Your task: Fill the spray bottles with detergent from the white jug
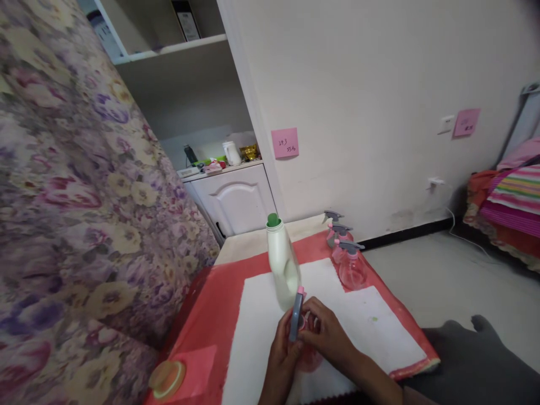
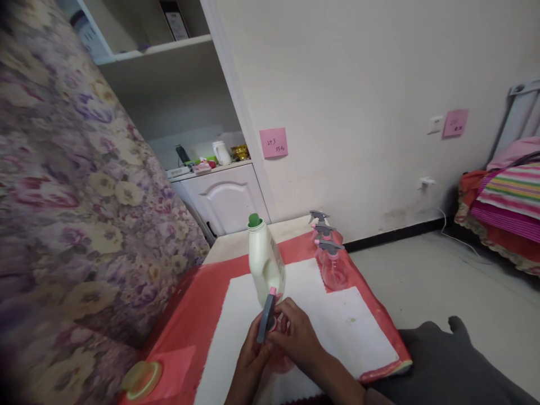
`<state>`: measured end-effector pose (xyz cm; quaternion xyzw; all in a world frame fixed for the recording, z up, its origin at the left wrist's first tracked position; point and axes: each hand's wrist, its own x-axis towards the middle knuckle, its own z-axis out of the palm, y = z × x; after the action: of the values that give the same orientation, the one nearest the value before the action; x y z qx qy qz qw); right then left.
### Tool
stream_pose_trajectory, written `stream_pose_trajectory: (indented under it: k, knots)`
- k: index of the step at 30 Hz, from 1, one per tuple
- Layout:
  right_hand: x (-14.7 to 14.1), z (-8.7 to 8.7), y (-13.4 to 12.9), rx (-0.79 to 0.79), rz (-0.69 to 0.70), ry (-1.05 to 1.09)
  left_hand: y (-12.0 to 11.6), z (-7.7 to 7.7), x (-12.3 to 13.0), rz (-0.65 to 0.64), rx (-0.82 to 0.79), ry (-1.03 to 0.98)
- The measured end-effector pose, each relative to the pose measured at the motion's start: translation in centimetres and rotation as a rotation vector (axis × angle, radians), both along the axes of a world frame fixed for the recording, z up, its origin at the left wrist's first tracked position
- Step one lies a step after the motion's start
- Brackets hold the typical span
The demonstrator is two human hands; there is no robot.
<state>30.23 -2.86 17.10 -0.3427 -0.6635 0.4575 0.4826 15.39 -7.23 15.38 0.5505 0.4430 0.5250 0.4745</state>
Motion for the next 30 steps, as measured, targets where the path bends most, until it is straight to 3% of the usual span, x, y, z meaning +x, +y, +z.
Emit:
stream_pose_trajectory:
  k: [8,12,22,30]
  knots:
    - [0.6,0.2,0.1,0.044,0.091,-0.014,0.1,-0.3,0.0,0.048,-0.049,-0.036]
    - [0.6,0.0,0.0,0.05,0.057,-0.031,-0.1,-0.3,-0.2,0.051,-0.052,-0.016]
    - [0.3,-0.1,0.2,0.009,0.023,-0.006,-0.8,2.5,0.0,0.125,0.007,0.133]
    - [0.4,-0.9,0.0,0.009,-0.033,-0.027,-0.1,3.5,1.1,0.148,0.012,0.206]
